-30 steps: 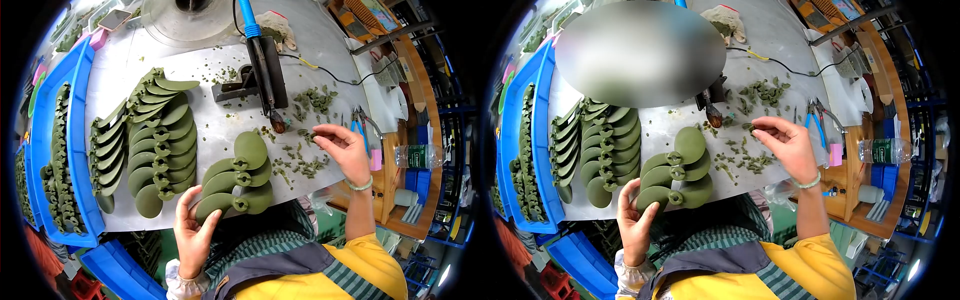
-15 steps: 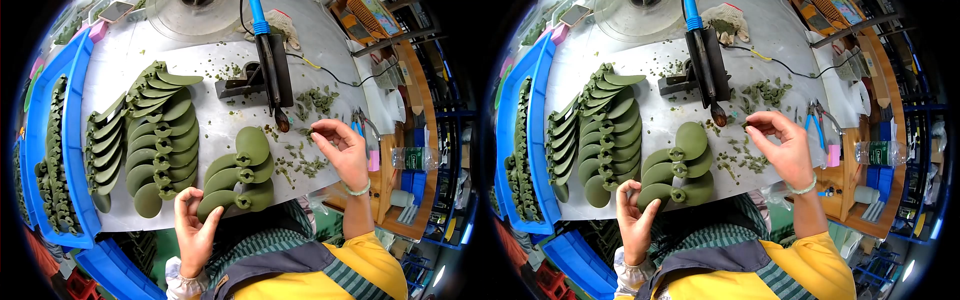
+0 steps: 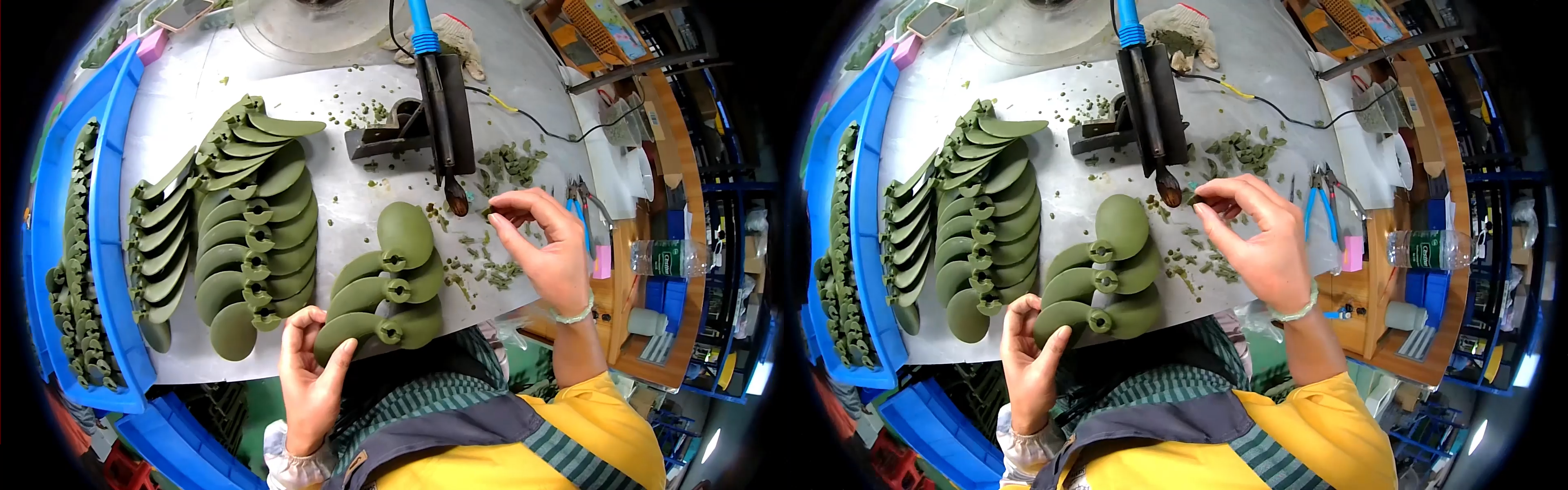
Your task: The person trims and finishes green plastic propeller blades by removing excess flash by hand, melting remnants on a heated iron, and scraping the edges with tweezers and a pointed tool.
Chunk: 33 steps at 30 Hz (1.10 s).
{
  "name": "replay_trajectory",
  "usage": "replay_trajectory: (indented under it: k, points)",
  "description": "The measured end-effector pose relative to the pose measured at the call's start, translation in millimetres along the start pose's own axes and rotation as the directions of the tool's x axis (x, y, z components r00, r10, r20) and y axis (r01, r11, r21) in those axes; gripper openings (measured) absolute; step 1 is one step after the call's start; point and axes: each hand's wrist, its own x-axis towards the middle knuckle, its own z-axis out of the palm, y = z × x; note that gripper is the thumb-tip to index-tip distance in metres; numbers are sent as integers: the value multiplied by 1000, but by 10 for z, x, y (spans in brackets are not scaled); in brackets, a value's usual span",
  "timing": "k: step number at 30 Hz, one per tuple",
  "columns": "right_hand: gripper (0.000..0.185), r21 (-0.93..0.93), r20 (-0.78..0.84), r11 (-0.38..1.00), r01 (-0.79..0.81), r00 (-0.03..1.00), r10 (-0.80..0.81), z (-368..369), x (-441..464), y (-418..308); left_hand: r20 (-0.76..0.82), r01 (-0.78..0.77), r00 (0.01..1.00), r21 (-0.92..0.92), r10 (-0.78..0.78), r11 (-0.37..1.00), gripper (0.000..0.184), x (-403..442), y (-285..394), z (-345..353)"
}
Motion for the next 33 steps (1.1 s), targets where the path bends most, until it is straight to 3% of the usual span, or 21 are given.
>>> replay_trajectory:
  k: [11,33]
  points:
    - [17,-351,29,905,239,969,-245,193,135,-1,-37,26,999,-19,-26,999,47,-64,78,23]
    - [16,-419,77,871,255,966,-246,243,184,-31,-13,35,999,-62,-36,997,46,-61,135,24]
